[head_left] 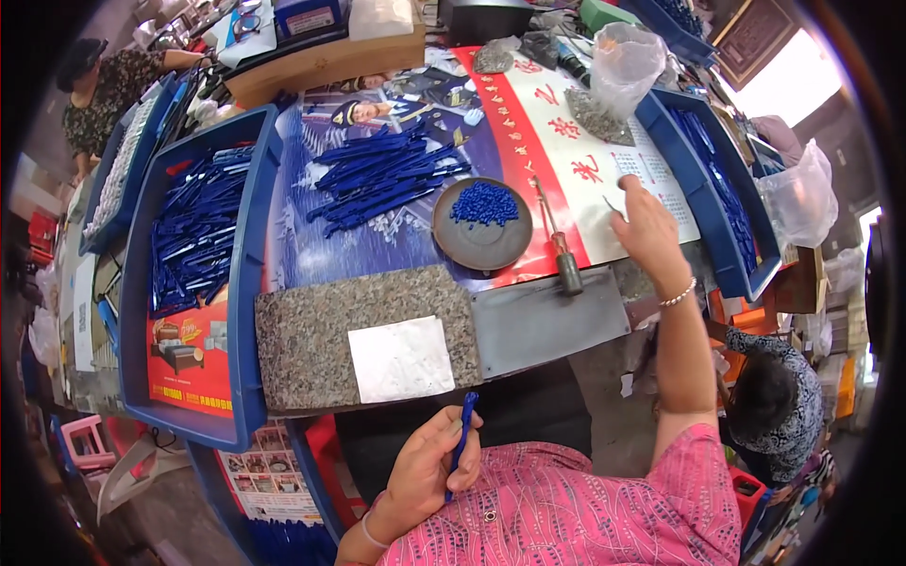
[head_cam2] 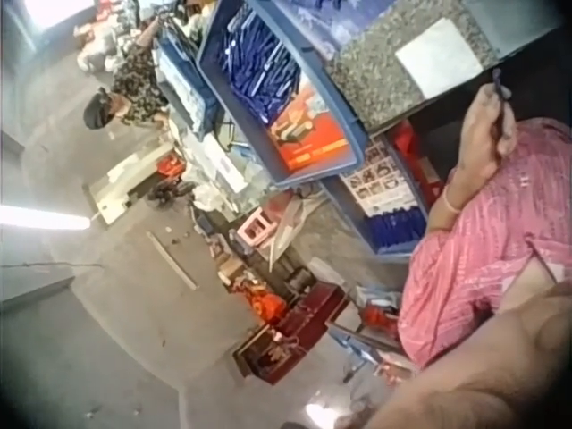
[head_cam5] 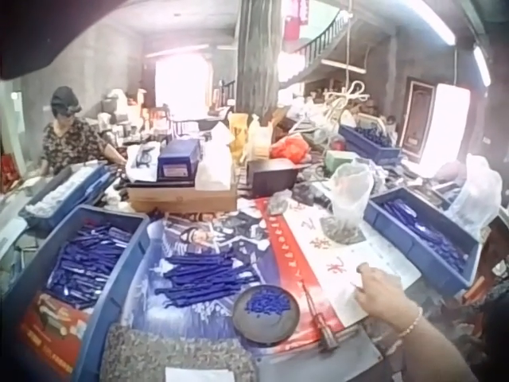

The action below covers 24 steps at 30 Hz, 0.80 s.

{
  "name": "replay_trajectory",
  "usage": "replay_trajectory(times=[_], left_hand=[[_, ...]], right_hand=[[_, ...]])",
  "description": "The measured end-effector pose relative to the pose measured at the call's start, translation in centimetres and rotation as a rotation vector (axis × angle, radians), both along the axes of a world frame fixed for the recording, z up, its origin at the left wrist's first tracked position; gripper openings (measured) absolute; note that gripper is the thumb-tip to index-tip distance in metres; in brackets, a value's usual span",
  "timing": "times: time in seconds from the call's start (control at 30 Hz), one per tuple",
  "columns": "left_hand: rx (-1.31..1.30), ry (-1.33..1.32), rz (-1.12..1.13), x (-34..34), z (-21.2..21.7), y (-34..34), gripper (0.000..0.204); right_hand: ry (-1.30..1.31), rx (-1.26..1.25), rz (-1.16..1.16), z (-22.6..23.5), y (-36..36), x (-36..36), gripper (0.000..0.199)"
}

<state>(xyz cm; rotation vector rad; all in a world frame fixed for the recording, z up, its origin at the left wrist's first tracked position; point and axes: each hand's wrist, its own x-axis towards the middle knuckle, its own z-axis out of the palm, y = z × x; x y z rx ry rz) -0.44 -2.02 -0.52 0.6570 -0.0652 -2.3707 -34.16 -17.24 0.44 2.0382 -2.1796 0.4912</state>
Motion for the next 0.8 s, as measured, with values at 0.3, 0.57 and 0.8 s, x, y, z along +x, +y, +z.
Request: replay_trajectory(times=[0.3, 0.57, 0.8], left_hand=[[0.162, 0.282, -0.01, -0.5, -1.0, -1.1, 0.021], [0.191, 0.252, 0.03, -0.4, -1.2, -1.1, 0.022], [0.185, 0.151, 0.052, -1.7, -0.4, -1.7, 0.024]], right_hand=[[0.255, 0.422, 0.098, 0.3, -2.8, -4.6, 0.025], [-0.986, 0.179, 0.083, 3.8, 2.5, 0.5, 0.031], [-1.908, 0.375, 0.319, 1.0, 7.9, 4.6, 0.021]])
